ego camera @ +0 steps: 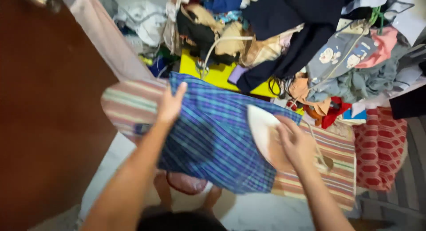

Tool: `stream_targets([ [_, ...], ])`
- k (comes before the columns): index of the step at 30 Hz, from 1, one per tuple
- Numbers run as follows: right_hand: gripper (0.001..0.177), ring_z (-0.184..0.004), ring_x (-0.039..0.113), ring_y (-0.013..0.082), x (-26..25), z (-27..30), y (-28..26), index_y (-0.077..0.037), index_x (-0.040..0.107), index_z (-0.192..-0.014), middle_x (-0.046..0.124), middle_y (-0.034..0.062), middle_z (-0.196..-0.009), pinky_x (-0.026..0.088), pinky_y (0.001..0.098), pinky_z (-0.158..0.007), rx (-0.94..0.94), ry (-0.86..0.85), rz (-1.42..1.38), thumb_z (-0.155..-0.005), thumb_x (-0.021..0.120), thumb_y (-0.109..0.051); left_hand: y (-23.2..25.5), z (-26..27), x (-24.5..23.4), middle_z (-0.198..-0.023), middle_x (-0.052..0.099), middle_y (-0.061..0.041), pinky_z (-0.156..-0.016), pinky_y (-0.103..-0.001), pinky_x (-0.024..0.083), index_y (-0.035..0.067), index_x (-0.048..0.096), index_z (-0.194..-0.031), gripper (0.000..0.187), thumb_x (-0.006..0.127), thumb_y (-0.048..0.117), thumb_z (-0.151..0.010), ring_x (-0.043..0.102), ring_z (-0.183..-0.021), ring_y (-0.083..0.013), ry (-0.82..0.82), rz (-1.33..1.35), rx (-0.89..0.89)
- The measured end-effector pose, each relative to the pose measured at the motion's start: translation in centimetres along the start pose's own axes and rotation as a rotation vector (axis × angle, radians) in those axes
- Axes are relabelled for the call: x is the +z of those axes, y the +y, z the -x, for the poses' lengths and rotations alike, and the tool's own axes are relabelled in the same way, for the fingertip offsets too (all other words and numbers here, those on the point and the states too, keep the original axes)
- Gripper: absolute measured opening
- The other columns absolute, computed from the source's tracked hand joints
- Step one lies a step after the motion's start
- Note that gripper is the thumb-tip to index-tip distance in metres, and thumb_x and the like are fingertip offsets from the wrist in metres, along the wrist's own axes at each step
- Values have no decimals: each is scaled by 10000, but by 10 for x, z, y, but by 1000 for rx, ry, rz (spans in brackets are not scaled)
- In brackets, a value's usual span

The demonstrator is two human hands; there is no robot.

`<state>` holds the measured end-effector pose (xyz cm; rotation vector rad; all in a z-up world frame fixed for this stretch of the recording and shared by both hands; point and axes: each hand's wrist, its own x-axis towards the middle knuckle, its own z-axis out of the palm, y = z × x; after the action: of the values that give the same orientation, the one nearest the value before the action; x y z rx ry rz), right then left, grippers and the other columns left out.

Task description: The person irons a dark blue long-sleeved shirt and a blue plaid short on a striped ironing board. They smooth the fabric with their hands and use a white electric iron to press the garments, flipping them to treat different sections.

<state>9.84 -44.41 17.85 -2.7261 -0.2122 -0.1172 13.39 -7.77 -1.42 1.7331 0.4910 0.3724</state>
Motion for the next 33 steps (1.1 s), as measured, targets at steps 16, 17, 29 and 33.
stream_targets([
  [16, 259, -708, 703, 385, 144, -64, -184, -255, 698, -1161, 705, 182, -809, 543, 520, -574, -400, -56, 258, -1001, 569, -412, 9, 51, -54, -730, 692, -152, -612, -537, 523, 104, 636, -843, 307, 640, 385, -966, 670, -664, -410, 140, -674, 274],
  [17, 246, -744, 703, 379, 145, -67, -182, -246, 700, -1152, 709, 175, -852, 544, 510, -589, -426, -14, 254, -1001, 581, -400, 6, 47, -56, -731, 691, -147, -598, -528, 524, 99, 627, -828, 298, 639, 360, -972, 671, -655, -398, 116, -665, 339],
  [29, 317, -881, 687, 406, 74, -56, -15, -288, 694, -1253, 715, 177, -934, 550, 518, -758, -135, 34, 388, -986, 584, -418, 10, 35, -64, -720, 678, -142, -587, -520, 512, 117, 623, -784, 289, 639, 338, -971, 663, -653, -385, 43, -670, 432],
  [33, 392, -917, 722, 390, 67, -62, -21, -364, 652, -1319, 772, 165, -1000, 561, 502, -831, 74, -270, 470, -1012, 498, -553, 5, 33, -62, -739, 686, -149, -604, -543, 499, 112, 626, -798, 314, 628, 368, -979, 664, -679, -402, 12, -688, 354],
])
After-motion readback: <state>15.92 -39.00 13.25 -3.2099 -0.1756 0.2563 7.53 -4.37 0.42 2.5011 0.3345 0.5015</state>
